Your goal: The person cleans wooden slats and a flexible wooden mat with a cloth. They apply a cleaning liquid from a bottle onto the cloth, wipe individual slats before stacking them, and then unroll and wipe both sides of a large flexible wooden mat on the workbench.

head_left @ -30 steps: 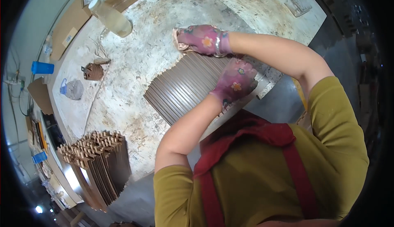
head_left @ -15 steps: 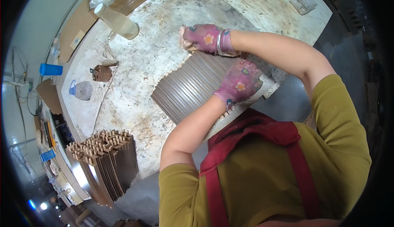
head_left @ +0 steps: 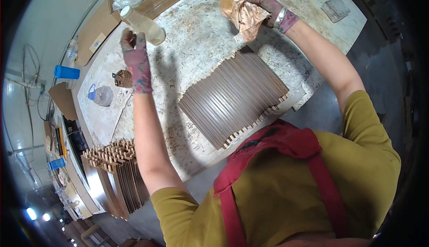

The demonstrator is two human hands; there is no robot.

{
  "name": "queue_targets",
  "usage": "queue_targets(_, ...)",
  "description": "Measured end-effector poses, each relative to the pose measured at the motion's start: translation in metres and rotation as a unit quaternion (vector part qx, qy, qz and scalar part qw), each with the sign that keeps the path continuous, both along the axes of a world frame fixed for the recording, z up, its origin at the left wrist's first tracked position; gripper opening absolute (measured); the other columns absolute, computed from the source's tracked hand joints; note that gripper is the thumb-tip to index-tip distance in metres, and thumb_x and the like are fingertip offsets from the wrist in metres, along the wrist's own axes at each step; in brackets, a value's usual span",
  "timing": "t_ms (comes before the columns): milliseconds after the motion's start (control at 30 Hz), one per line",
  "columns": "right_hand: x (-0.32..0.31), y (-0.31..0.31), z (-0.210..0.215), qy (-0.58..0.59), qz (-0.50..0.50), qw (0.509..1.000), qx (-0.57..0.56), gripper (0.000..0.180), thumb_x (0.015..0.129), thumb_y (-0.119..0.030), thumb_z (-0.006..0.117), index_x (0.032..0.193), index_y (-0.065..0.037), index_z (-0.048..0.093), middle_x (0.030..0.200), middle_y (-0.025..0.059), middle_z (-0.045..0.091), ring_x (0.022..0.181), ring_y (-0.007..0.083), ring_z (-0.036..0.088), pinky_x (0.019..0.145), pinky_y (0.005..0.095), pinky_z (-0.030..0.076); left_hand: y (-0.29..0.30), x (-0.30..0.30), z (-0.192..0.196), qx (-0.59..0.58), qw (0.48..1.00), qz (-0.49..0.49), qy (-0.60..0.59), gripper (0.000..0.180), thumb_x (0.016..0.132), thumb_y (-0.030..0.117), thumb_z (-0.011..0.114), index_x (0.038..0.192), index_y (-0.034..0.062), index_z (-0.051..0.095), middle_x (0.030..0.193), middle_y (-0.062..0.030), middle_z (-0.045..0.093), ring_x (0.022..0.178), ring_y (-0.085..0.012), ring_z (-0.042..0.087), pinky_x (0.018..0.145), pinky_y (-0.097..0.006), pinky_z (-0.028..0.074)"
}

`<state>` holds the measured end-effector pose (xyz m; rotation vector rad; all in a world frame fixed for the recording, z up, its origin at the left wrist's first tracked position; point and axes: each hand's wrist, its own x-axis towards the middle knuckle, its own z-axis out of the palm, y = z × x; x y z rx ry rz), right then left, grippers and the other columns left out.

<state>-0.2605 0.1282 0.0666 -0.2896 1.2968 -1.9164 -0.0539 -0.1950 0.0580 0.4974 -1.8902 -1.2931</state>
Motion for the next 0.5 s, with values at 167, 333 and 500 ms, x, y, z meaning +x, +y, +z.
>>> queue_targets(167, -0.004, -0.041, -0.002, -0.040, -0.003, 0.998, -0.055, 0.026, 0.092, -0.022, 0.065, 0.107, -0.001, 0.062, 0.096, 0.0094, 0.071, 0.083, 0.0187, 0.071, 0.078, 0.0350, 0.060, -0.057, -0.046, -0.030, -0.143, 0.975, 0.118, -0.121, 0.092, 0.081, 0.020, 0.078, 0.150, 0.0045, 0.019, 0.135, -0.0170, 0.049, 0.123, -0.0261, 0.049, 0.103, -0.035, 0.041)
queue_targets(333, -0.017, -0.080, -0.006, -0.068, 0.007, 0.995, -0.066, 0.029, 0.094, -0.024, 0.061, 0.115, -0.005, 0.060, 0.103, 0.0102, 0.070, 0.089, 0.0228, 0.070, 0.082, 0.0413, 0.058, -0.081, -0.089, -0.049, -0.035, 0.999, -0.031, -0.005, 0.088, 0.073, 0.018, 0.084, 0.142, 0.0016, 0.031, 0.129, -0.0156, 0.054, 0.112, -0.0253, 0.057, 0.092, -0.035, 0.049)
queue_targets(500, 0.002, -0.114, -0.012, -0.108, -0.077, 0.989, -0.071, 0.035, 0.097, -0.022, 0.056, 0.130, -0.009, 0.050, 0.111, 0.0104, 0.067, 0.096, 0.0251, 0.068, 0.084, 0.0459, 0.058, -0.019, -0.100, -0.043, -0.277, 0.952, 0.032, -0.123, 0.065, 0.068, 0.028, 0.083, 0.123, 0.0060, 0.058, 0.114, -0.0174, 0.058, 0.104, -0.0309, 0.059, 0.090, -0.040, 0.048)
